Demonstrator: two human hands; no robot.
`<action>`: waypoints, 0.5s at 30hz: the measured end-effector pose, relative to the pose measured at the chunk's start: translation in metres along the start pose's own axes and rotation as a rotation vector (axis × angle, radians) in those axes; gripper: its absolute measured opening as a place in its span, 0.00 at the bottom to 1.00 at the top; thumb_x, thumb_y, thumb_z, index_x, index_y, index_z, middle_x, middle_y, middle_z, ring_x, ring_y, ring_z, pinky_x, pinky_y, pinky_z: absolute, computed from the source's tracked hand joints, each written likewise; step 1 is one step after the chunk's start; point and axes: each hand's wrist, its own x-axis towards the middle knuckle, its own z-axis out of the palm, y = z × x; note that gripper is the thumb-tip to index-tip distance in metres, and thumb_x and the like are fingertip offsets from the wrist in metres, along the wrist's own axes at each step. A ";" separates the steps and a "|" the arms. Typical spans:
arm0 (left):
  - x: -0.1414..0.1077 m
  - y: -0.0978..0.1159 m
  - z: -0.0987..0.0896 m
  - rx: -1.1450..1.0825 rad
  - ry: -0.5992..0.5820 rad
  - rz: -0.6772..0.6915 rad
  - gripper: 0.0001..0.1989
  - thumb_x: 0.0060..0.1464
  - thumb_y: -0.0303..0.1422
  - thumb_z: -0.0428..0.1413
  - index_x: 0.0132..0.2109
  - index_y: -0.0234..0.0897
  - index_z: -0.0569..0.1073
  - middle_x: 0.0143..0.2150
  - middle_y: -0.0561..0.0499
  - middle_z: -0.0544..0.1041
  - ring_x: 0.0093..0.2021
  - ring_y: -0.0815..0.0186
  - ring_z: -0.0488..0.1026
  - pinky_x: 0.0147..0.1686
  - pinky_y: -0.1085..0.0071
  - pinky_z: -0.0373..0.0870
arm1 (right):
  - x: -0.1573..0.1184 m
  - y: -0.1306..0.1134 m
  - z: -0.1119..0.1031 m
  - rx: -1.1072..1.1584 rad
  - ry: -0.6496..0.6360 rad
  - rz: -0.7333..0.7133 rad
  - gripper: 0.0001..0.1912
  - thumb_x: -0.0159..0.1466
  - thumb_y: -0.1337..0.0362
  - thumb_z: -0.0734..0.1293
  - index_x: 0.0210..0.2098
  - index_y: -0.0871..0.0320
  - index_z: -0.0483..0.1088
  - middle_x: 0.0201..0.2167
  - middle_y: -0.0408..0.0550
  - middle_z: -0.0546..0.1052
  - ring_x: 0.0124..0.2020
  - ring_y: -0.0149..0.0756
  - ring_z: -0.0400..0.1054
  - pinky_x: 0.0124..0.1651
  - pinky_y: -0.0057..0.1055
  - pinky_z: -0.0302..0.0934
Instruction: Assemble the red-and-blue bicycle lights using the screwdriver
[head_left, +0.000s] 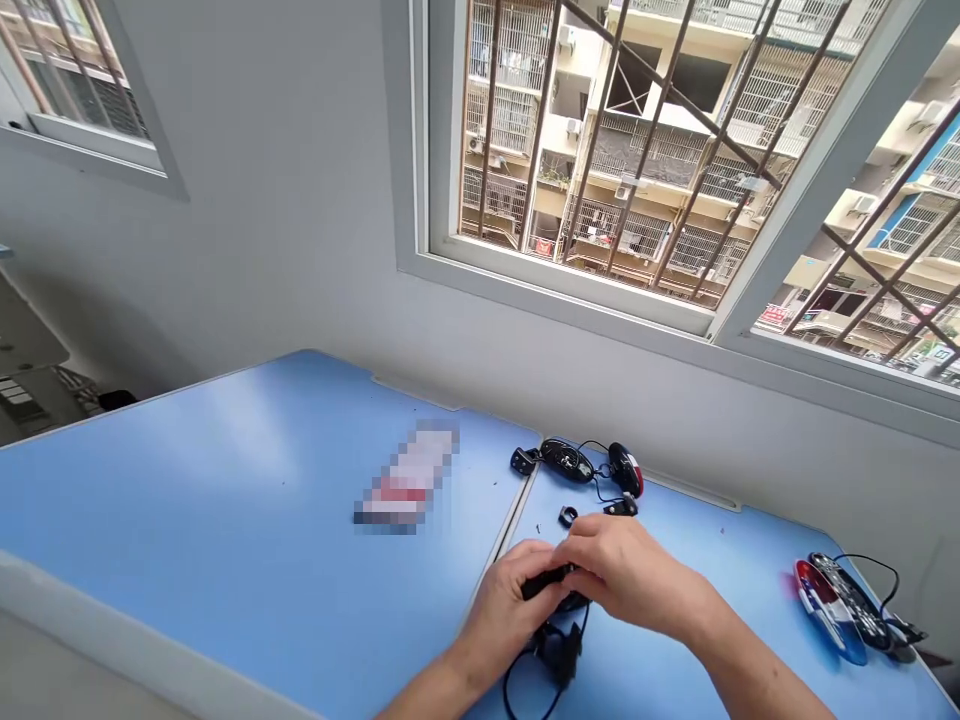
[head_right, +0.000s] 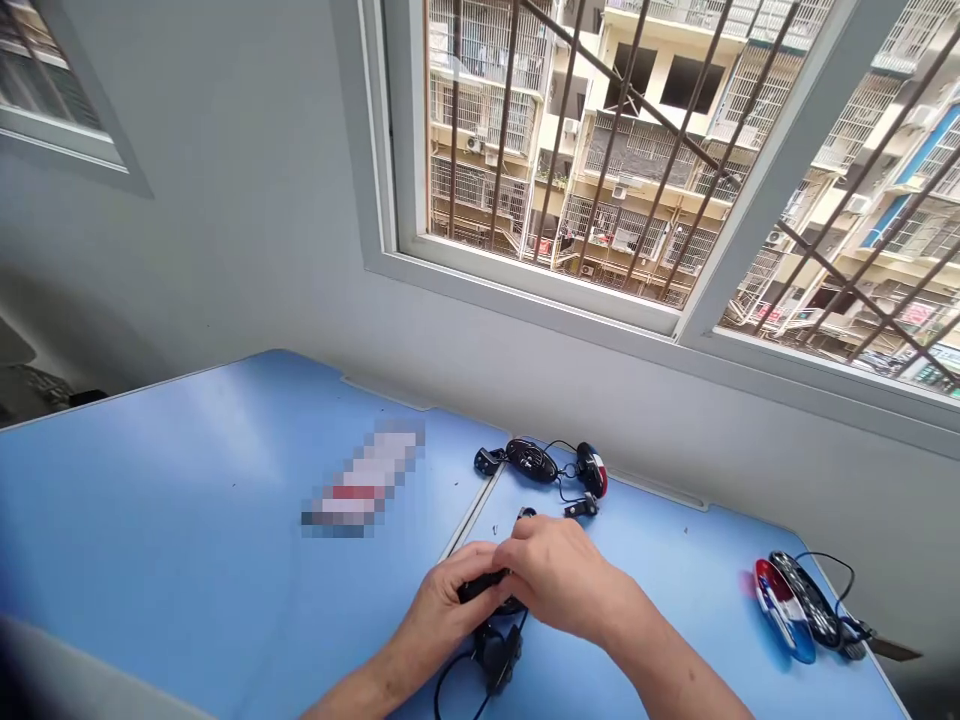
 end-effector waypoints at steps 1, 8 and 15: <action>0.000 -0.001 0.000 0.002 0.008 -0.001 0.08 0.54 0.31 0.57 0.41 0.42 0.78 0.40 0.51 0.78 0.42 0.62 0.73 0.44 0.69 0.70 | 0.000 0.000 0.000 -0.006 -0.006 0.017 0.12 0.58 0.76 0.66 0.39 0.57 0.76 0.28 0.46 0.74 0.30 0.33 0.68 0.29 0.25 0.56; -0.002 -0.001 0.001 0.022 0.034 -0.008 0.07 0.50 0.27 0.56 0.36 0.41 0.77 0.40 0.50 0.78 0.42 0.61 0.73 0.46 0.67 0.70 | 0.000 0.016 0.008 0.272 0.185 0.117 0.13 0.64 0.72 0.62 0.41 0.56 0.76 0.28 0.46 0.76 0.31 0.32 0.68 0.34 0.25 0.61; -0.002 -0.001 0.001 0.042 0.050 -0.004 0.09 0.49 0.27 0.57 0.38 0.42 0.78 0.40 0.50 0.78 0.43 0.61 0.74 0.46 0.67 0.70 | -0.006 0.011 0.022 0.149 0.231 0.240 0.11 0.65 0.70 0.61 0.33 0.57 0.76 0.26 0.45 0.72 0.27 0.30 0.65 0.30 0.24 0.56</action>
